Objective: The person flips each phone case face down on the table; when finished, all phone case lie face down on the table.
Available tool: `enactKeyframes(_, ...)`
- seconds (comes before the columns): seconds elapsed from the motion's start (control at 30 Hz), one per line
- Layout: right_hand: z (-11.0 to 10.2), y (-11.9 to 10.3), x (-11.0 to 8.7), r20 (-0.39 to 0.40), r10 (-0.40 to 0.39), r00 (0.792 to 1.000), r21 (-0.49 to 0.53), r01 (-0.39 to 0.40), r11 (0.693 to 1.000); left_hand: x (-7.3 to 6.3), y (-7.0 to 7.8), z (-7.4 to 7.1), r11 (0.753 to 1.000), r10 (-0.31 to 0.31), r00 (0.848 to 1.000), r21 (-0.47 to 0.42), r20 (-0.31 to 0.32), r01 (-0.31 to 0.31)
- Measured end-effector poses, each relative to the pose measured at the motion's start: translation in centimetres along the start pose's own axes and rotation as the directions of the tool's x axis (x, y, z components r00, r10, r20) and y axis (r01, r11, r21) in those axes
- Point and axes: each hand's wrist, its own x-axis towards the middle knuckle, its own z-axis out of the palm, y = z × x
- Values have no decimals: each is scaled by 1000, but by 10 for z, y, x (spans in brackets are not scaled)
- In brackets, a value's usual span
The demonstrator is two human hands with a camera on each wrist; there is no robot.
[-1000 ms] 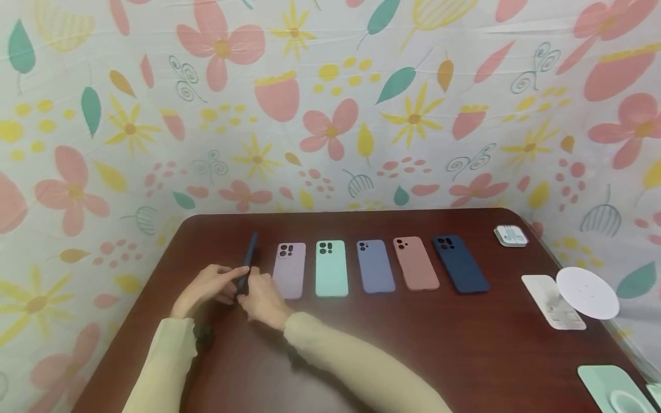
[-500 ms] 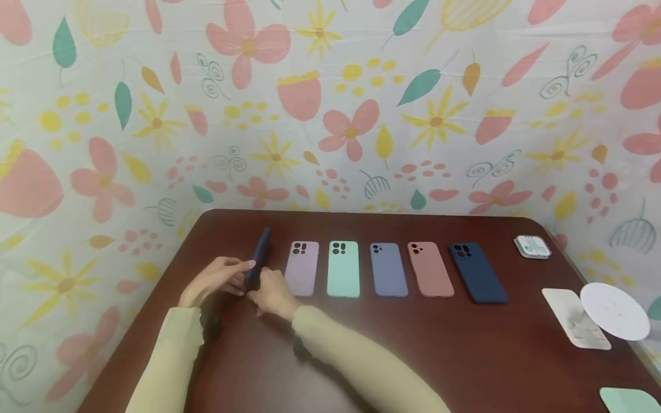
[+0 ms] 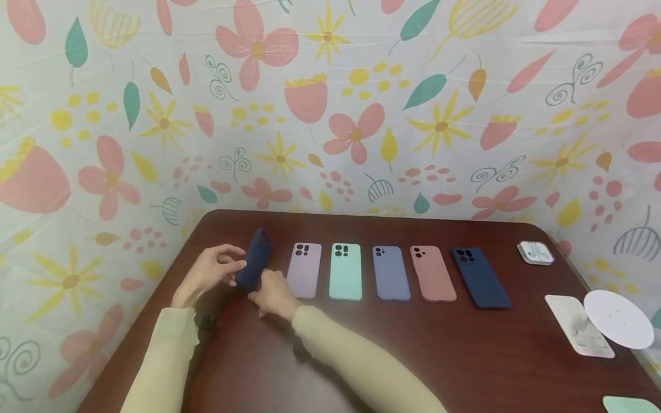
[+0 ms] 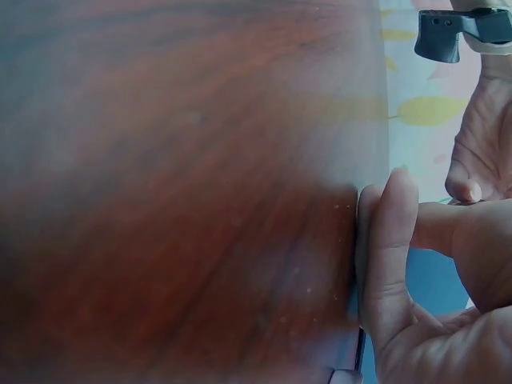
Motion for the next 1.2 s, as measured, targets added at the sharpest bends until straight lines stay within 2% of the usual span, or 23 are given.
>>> enactKeyframes(0.23, 2, 0, -1, -11, 13, 1000, 5, -13, 1000, -3, -3, -5, 1000, -9, 1000, 20, -7, 9)
enactKeyframes(0.57, 4, 2, 2, -1, 51, 999, 20, -51, 998, -5, -11, -9, 995, 12, 1000, 101, -10, -11)
enactKeyframes(0.8, 2, -1, -2, -35, 33, 999, -12, -33, 999, -5, -14, -8, 982, -34, 999, 186, 12, 31)
enactKeyframes(1.2, 3, 3, 2, -42, 36, 998, -25, -37, 999, -2, -20, -7, 964, -115, 990, 248, 77, 92)
